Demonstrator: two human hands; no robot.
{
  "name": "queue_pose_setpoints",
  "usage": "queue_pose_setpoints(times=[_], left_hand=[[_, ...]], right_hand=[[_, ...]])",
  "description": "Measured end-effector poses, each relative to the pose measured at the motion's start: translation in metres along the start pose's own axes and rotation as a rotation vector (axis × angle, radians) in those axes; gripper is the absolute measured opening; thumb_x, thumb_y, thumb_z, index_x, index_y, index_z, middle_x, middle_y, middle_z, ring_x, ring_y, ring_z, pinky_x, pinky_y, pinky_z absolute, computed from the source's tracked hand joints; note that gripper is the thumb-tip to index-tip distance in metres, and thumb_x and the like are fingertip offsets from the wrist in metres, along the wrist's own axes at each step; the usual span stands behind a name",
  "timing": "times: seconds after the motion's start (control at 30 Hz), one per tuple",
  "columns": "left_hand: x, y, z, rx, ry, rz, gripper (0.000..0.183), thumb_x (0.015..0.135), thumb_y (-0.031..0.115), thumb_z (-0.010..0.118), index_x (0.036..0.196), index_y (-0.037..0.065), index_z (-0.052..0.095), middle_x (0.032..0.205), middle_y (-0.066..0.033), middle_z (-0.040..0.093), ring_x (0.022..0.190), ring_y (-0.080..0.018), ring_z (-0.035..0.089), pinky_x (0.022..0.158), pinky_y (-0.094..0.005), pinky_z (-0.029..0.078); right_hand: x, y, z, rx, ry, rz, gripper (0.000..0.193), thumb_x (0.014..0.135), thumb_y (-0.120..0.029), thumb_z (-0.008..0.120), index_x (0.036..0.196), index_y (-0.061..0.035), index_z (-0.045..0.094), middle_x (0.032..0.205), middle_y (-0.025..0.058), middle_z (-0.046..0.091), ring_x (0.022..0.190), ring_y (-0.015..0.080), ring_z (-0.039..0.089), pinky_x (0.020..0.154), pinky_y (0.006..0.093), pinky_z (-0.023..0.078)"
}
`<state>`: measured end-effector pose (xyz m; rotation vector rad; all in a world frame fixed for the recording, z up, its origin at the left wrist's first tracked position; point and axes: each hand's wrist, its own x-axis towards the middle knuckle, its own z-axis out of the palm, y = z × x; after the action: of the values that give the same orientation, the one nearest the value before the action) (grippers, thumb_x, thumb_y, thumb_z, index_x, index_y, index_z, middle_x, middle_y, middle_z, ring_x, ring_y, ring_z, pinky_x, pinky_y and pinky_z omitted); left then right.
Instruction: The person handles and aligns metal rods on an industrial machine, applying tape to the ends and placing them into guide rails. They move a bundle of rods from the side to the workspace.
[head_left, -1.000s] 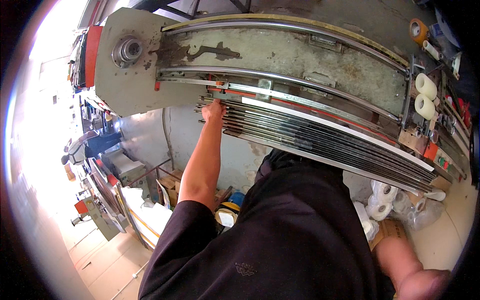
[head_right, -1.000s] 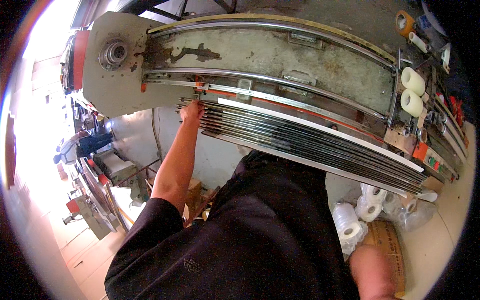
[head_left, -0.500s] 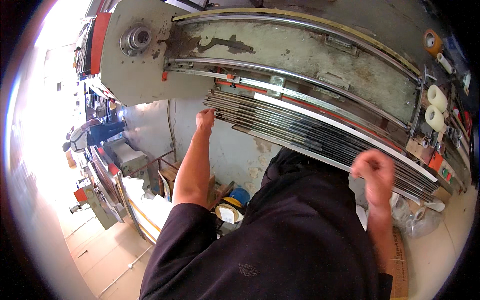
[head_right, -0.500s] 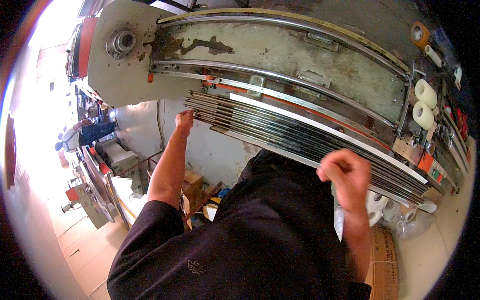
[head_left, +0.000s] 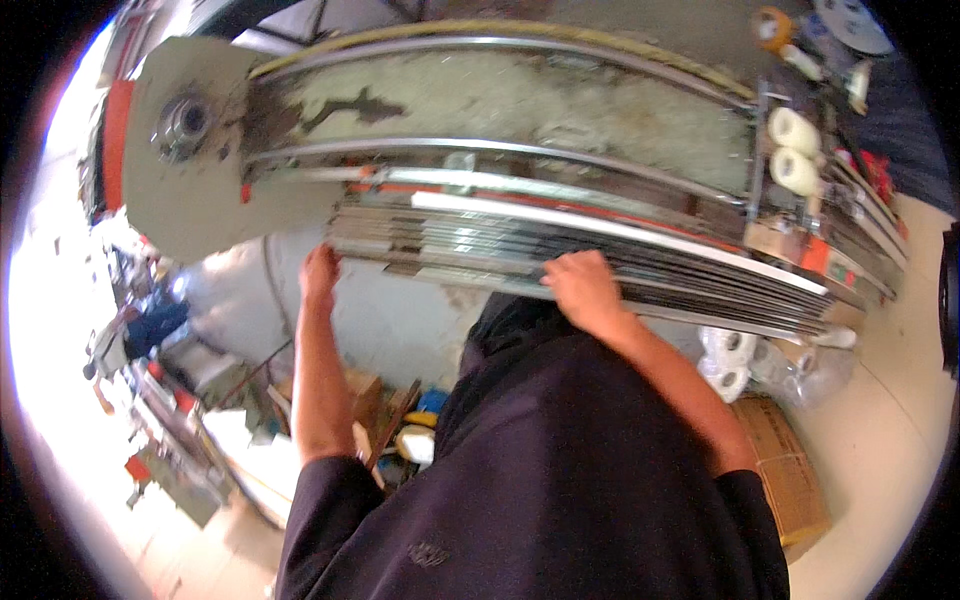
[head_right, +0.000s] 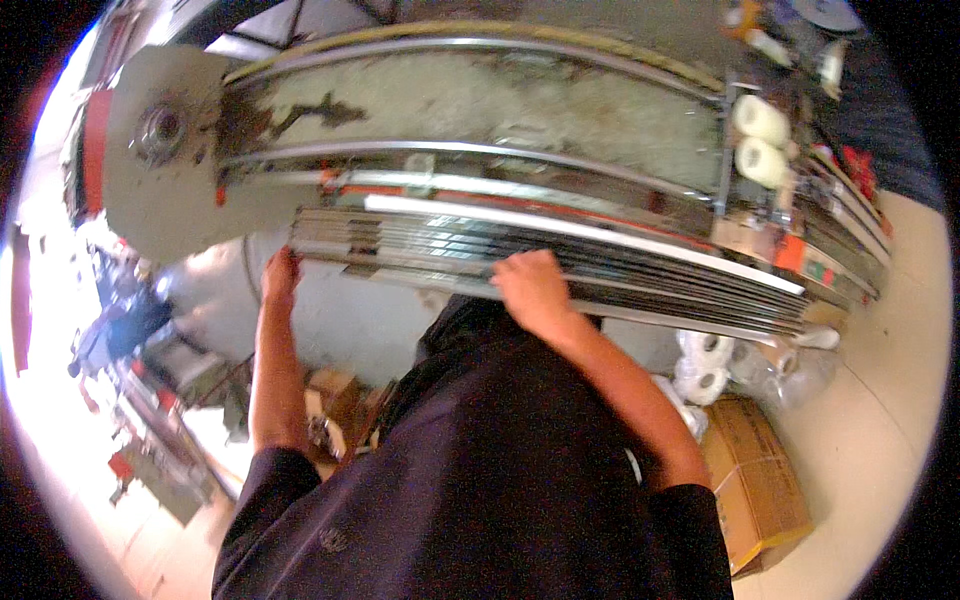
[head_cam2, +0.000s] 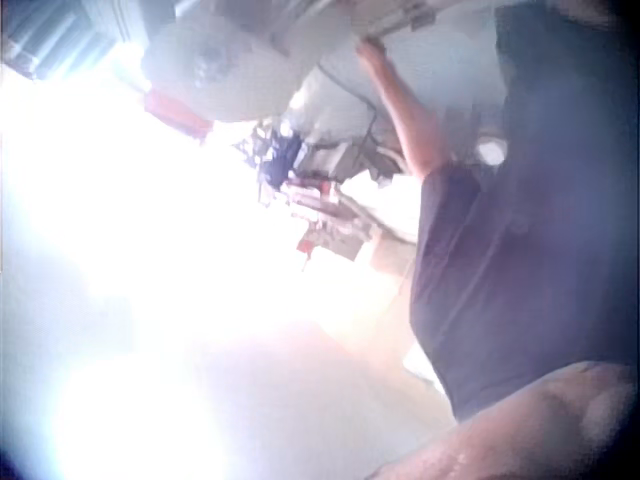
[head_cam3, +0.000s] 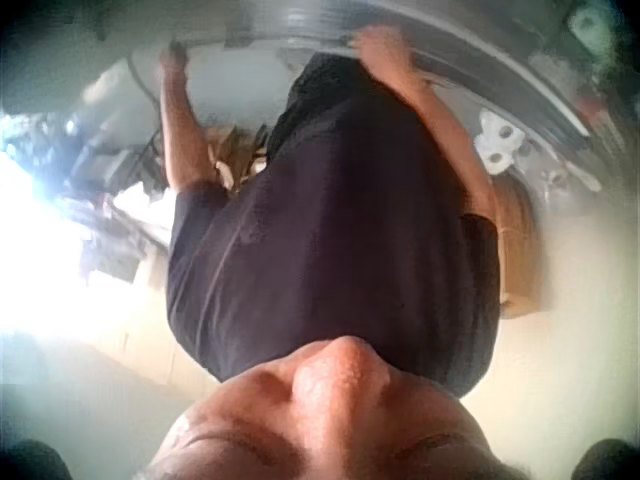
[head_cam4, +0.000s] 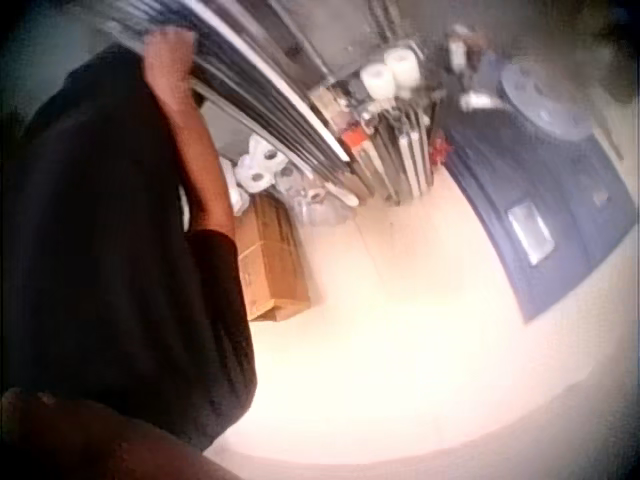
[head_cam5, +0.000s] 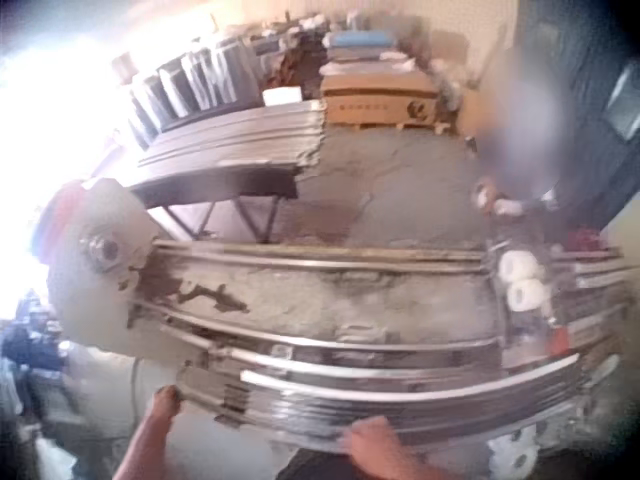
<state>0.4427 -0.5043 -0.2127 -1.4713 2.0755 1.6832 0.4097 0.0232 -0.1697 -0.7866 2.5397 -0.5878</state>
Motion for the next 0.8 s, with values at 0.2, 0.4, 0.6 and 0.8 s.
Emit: queue_pose_setpoints(times=[0.2, 0.4, 0.6, 0.8], left_hand=[[-0.039, 0.012, -0.01, -0.16, 0.062, 0.06, 0.019, 0.107, 0.028, 0.064, 0.093, 0.016, 0.063, 0.074, 0.0047, 0.055, 0.063, -0.0063, 0.048, 0.056, -0.0236, 0.039], [-0.076, 0.035, 0.026, -0.055, -0.09, 0.169, 0.022, 0.109, 0.03, 0.062, 0.097, 0.012, 0.065, 0.076, 0.0017, 0.058, 0.063, -0.0067, 0.051, 0.056, -0.0239, 0.04], [-0.138, 0.058, 0.14, -0.083, -0.188, 0.215, 0.022, 0.111, 0.031, 0.061, 0.103, 0.011, 0.068, 0.077, 0.0029, 0.058, 0.069, -0.0064, 0.054, 0.058, -0.0241, 0.041], [-0.213, 0.109, 0.243, -0.247, -0.311, 0.253, 0.018, 0.113, 0.029, 0.061, 0.116, 0.011, 0.065, 0.086, 0.0045, 0.058, 0.074, -0.0032, 0.05, 0.064, -0.0199, 0.039]], right_hand=[[-0.01, 0.011, -0.009, 0.2, 0.036, -0.086, 0.02, 0.099, -0.025, 0.068, 0.098, -0.0052, 0.071, 0.093, 0.0138, 0.072, 0.095, 0.0325, 0.067, 0.091, 0.0471, 0.047], [-0.065, 0.013, -0.094, 0.082, 0.166, -0.098, 0.021, 0.095, -0.025, 0.074, 0.104, -0.0073, 0.07, 0.094, 0.0086, 0.069, 0.095, 0.0287, 0.065, 0.096, 0.0417, 0.047], [-0.126, 0.082, -0.183, -0.102, 0.416, -0.037, 0.025, 0.086, -0.018, 0.077, 0.108, -0.0074, 0.071, 0.098, 0.0057, 0.069, 0.1, 0.0265, 0.064, 0.1, 0.0427, 0.048], [-0.163, 0.184, -0.264, -0.218, 0.607, -0.017, 0.024, 0.088, -0.015, 0.072, 0.111, -0.0074, 0.069, 0.105, 0.0064, 0.068, 0.106, 0.0269, 0.063, 0.104, 0.0443, 0.047]])
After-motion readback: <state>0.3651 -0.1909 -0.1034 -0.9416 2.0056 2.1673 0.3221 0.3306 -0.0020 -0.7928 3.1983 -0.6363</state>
